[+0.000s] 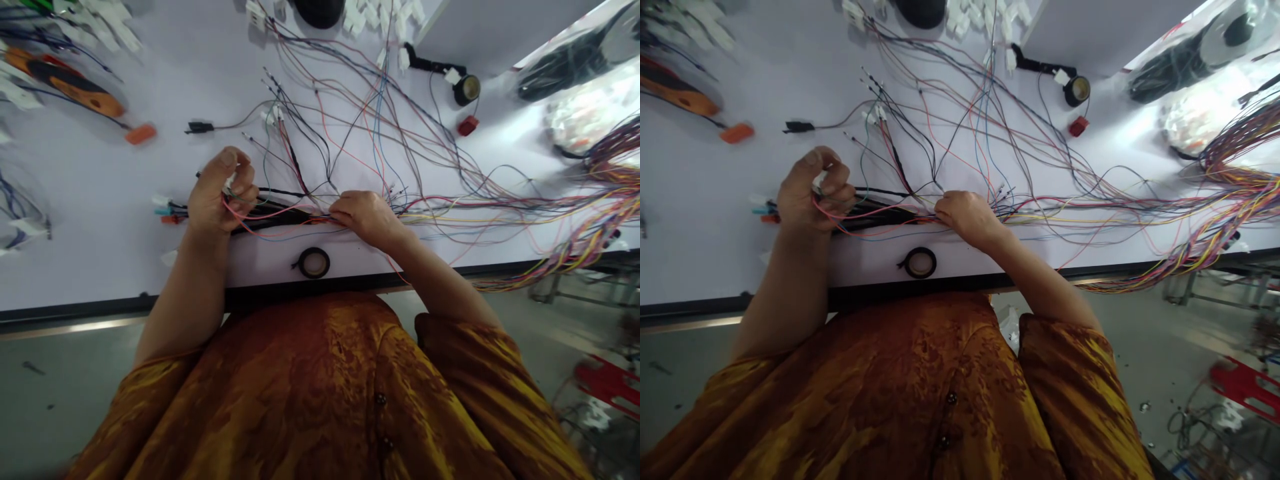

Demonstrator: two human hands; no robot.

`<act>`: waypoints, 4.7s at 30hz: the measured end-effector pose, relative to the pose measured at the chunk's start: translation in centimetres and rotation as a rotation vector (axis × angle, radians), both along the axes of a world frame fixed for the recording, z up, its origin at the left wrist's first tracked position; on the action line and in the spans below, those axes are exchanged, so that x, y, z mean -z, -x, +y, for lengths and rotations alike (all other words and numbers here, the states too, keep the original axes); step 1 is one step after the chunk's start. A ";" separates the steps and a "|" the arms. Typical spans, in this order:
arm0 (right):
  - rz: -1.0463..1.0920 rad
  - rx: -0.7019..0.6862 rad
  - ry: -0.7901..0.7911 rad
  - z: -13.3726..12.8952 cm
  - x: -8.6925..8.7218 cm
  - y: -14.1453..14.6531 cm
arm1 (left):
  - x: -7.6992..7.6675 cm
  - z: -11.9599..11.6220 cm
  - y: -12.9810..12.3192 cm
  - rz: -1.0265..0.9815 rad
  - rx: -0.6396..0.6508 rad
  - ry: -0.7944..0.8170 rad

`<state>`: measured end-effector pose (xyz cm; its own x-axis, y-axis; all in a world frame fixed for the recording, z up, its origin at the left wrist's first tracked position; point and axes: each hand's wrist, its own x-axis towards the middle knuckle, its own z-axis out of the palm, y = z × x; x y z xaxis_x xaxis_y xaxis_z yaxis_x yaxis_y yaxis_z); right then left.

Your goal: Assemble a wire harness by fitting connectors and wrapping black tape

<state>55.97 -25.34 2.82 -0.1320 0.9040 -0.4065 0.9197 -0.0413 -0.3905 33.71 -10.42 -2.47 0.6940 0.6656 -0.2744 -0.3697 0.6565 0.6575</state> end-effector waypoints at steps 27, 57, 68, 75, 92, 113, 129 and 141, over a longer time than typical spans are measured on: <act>0.115 0.037 -0.064 0.6 0.3 -0.4 | 0.4 0.3 0.0 0.059 0.018 -0.113; -0.237 0.164 -0.145 1.3 -0.2 -2.6 | -0.1 -0.1 -0.4 0.101 -0.014 -0.110; -0.061 0.251 -0.343 3.3 -2.4 5.0 | 0.0 -0.9 -1.0 0.265 -0.045 -0.353; 0.043 0.300 -0.338 6.4 -3.3 5.8 | 0.1 -1.8 -2.5 0.417 0.083 -0.581; 0.278 0.330 -0.481 2.5 -0.7 2.3 | 0.4 -0.9 -2.5 0.314 -0.259 -0.381; 0.583 0.294 -0.317 8.9 -0.4 6.6 | -1.3 0.6 -0.1 0.431 -0.454 -0.608; 0.722 0.275 -0.543 11.6 -0.2 9.0 | 1.1 2.3 2.4 0.193 -0.354 -0.338; 0.465 0.322 -0.705 10.5 0.7 9.3 | 1.4 2.2 2.3 0.202 -0.379 -0.433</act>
<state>46.69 -14.86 2.17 0.1580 0.9448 0.2870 0.6480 0.1201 -0.7521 31.44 -8.20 -3.82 0.3491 0.9367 -0.0255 -0.3653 0.1611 0.9168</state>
